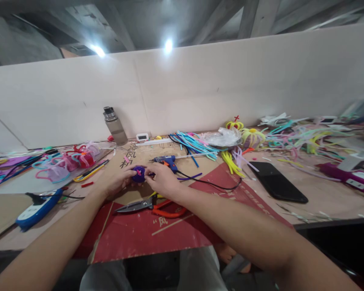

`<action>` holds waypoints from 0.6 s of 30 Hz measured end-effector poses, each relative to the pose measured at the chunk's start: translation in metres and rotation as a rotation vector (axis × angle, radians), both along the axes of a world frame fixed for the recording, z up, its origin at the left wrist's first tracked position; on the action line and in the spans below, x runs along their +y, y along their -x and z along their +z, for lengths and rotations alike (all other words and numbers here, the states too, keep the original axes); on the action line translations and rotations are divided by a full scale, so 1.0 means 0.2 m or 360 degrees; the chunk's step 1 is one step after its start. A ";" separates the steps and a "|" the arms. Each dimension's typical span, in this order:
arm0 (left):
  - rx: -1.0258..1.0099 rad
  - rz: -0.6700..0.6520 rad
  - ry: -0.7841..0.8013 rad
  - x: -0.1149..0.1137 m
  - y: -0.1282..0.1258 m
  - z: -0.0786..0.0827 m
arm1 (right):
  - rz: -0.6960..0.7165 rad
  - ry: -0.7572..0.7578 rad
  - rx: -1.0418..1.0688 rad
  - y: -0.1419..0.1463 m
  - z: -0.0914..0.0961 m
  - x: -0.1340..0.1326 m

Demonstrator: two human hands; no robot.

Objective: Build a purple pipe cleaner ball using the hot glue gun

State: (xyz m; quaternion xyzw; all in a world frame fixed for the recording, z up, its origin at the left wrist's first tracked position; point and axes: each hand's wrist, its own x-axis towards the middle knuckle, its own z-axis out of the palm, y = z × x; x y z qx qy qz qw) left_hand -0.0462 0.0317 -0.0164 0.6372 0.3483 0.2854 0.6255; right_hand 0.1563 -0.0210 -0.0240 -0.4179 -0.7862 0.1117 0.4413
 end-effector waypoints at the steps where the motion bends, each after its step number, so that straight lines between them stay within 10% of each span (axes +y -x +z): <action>1: 0.0006 0.0007 -0.0008 0.00 0.00 0.00 | 0.0001 -0.0003 0.0002 0.00 0.00 0.00; 18: 0.0000 -0.0040 -0.0048 -0.01 -0.02 0.03 | -0.0005 0.0006 -0.0017 0.00 0.01 -0.01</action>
